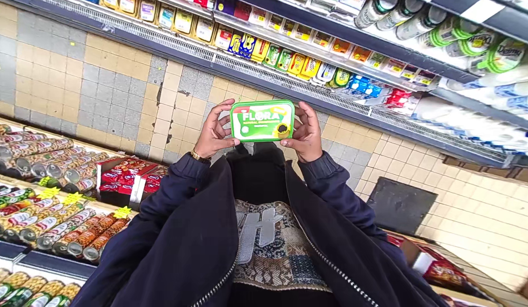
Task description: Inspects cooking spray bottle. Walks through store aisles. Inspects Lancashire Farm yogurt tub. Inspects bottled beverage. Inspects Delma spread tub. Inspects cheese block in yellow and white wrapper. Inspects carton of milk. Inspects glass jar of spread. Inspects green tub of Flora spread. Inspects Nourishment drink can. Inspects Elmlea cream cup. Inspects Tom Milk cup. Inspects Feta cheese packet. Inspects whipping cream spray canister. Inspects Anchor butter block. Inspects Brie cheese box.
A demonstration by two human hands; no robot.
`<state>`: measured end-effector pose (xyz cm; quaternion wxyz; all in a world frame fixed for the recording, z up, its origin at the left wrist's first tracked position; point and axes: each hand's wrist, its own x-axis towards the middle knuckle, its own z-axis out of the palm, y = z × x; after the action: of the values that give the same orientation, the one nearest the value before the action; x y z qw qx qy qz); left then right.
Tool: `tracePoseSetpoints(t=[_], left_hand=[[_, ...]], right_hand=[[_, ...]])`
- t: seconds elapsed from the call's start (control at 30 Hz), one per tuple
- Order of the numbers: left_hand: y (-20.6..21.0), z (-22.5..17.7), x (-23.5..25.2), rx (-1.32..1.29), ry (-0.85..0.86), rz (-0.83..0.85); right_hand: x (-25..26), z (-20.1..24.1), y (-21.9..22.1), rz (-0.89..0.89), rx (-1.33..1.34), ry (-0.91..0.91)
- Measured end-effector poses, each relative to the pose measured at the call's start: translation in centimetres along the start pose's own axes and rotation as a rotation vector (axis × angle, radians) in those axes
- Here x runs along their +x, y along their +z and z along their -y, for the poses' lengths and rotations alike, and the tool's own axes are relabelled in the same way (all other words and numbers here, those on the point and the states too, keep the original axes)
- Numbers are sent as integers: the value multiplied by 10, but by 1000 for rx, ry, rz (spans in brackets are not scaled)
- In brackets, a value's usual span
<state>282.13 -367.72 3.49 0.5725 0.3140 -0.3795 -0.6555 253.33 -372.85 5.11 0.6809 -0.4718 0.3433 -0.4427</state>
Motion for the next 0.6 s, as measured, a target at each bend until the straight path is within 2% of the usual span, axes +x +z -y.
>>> tracePoseSetpoints(t=[0.17,0.33,0.47,0.6], left_hand=[[5,19,18,-15,-13,-122],[13,57,40,-21,-40,-336],[24,97,58,16,-49,-521],[33,141,76,44,-6,-649]], right_hand=[[13,-24,1,-258,155,78],[37,-63,4,-468,411,261],[58,-89,-5,-485,521,376],[85,-109,-27,-506,491,474]])
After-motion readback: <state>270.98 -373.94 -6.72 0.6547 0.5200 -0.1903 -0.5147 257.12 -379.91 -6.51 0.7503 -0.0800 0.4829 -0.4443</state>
